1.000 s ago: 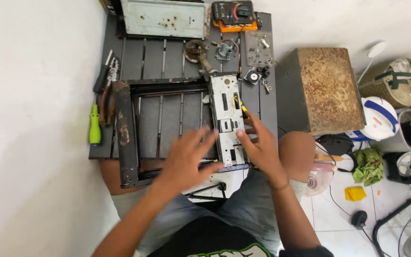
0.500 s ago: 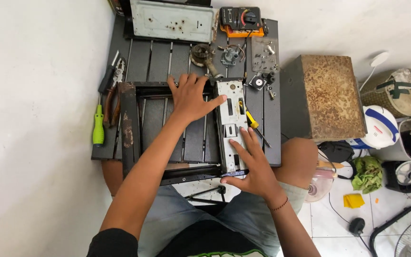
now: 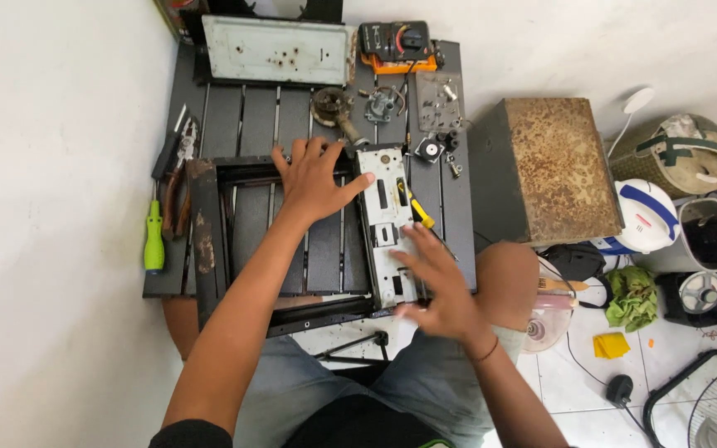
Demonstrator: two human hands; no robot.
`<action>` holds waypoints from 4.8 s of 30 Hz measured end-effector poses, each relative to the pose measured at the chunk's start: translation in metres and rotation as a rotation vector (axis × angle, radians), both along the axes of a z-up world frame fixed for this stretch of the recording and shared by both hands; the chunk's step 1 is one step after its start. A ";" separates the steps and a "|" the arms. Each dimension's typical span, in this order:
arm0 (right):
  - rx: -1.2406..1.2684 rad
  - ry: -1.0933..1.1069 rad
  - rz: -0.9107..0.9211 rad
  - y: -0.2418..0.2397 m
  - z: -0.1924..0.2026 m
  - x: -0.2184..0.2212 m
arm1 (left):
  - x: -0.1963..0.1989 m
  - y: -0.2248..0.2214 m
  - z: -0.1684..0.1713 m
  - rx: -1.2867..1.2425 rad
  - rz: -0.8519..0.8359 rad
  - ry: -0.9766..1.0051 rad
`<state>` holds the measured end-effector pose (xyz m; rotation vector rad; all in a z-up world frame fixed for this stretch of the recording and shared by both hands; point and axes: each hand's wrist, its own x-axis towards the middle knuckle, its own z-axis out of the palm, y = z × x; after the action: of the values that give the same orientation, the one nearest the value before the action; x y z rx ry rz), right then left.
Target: Reinstalling internal metal plates into the chassis of an electronic device using a screwdriver and screws.
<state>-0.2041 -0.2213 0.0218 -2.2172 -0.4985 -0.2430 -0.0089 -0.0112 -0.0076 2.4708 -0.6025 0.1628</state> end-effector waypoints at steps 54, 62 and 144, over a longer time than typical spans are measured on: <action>0.618 0.142 -0.587 -0.075 -0.016 0.135 | 0.144 0.018 -0.033 0.384 -0.253 -0.235; 0.758 0.156 -0.521 -0.086 -0.031 0.136 | 0.166 0.004 -0.042 0.354 -0.215 -0.373; -0.224 0.035 -0.253 0.035 0.036 -0.042 | -0.161 0.011 -0.006 -0.019 -0.404 0.051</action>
<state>-0.2463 -0.1866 0.0581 -2.5003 -0.2334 -0.2923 -0.1699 0.0000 -0.0138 2.2724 -1.0535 -0.0531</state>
